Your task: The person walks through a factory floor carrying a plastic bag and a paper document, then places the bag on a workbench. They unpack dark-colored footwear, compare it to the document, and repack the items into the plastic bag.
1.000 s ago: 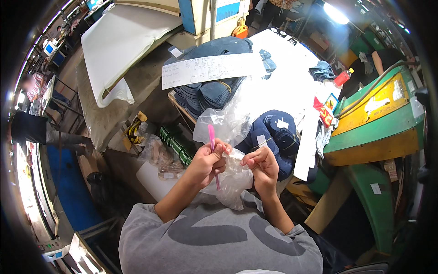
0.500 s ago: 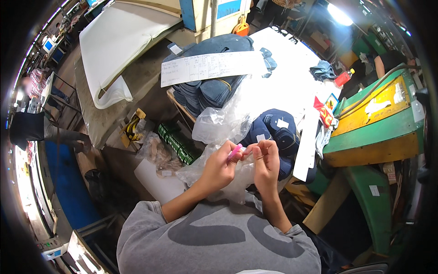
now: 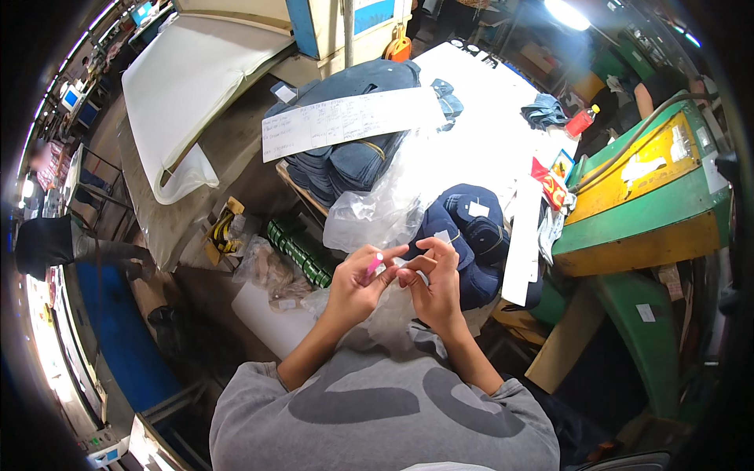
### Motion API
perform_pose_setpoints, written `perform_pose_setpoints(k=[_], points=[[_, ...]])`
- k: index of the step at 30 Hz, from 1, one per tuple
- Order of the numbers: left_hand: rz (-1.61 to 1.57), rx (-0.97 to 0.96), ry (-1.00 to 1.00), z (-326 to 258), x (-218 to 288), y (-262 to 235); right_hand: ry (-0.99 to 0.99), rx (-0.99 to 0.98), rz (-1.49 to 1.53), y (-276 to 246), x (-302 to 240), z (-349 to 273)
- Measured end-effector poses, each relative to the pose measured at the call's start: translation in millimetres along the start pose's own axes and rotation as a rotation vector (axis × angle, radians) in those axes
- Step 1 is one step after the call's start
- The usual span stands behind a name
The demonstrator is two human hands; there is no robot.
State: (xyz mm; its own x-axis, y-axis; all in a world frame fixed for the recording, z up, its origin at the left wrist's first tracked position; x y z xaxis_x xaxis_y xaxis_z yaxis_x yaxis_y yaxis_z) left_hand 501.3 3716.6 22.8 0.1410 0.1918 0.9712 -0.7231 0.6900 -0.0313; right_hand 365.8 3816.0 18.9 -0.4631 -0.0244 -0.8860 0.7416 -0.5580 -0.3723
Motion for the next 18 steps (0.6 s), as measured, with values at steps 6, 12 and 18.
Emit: perform_pose_setpoints(k=[6,12,18], points=[[0.11,0.073,0.067,-2,1,-9,0.328,-0.139,0.38,8,14,2],[0.217,0.28,0.018,-5,-2,-5,0.384,-0.136,0.438,21,12,2],[0.38,0.338,0.14,-11,4,4,0.352,-0.078,0.262,22,7,3]])
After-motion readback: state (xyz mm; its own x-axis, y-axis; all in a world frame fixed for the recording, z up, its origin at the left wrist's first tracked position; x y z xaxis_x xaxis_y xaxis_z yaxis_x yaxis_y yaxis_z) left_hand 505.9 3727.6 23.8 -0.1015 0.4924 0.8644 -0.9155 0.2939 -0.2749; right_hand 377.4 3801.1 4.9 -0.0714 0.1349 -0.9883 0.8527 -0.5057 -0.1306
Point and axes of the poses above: each hand's wrist, its own z-axis towards the middle knuckle, its own y-axis out of the palm, x = y × z, the point moved 1 cm from there along z, towards the middle knuckle, and after that the axes turned 8 degrees about y, right-handed, at the moved point
